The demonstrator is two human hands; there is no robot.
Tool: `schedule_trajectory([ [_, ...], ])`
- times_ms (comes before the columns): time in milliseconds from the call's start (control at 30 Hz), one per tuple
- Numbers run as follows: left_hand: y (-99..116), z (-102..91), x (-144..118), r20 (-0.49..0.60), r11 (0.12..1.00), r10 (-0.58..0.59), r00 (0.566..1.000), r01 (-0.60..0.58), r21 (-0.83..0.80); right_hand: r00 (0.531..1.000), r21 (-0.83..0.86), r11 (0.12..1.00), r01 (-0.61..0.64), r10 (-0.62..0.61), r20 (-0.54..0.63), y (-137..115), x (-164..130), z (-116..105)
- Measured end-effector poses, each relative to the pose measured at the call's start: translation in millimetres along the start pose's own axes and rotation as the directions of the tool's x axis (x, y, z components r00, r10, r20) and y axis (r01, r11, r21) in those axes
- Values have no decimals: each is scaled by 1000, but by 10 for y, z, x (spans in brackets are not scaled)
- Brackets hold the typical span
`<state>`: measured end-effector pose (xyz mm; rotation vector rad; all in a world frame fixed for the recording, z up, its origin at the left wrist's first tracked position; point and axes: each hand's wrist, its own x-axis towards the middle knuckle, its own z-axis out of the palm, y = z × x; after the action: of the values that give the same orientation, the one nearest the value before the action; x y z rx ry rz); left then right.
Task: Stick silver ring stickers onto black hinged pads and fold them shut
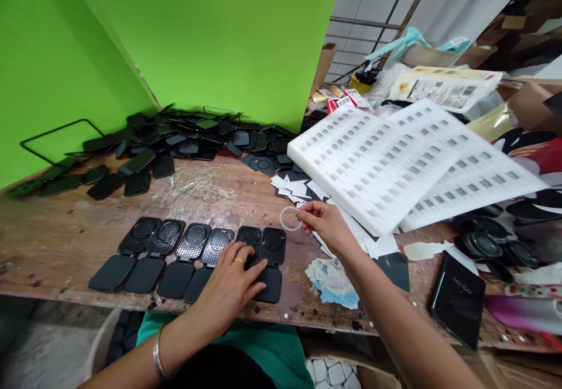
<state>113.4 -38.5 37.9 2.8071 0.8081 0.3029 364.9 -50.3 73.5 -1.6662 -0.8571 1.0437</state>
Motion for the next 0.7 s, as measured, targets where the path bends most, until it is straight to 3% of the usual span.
schedule_trajectory([
  [433, 8, -17, 42, 30, 1000, 6, 1000, -6, -30, 996, -70, 997, -22, 28, 85, 382, -139, 327],
  [700, 8, -26, 45, 39, 999, 4, 999, -3, -44, 987, -351, 922, 162, -145, 73, 467, -81, 395],
])
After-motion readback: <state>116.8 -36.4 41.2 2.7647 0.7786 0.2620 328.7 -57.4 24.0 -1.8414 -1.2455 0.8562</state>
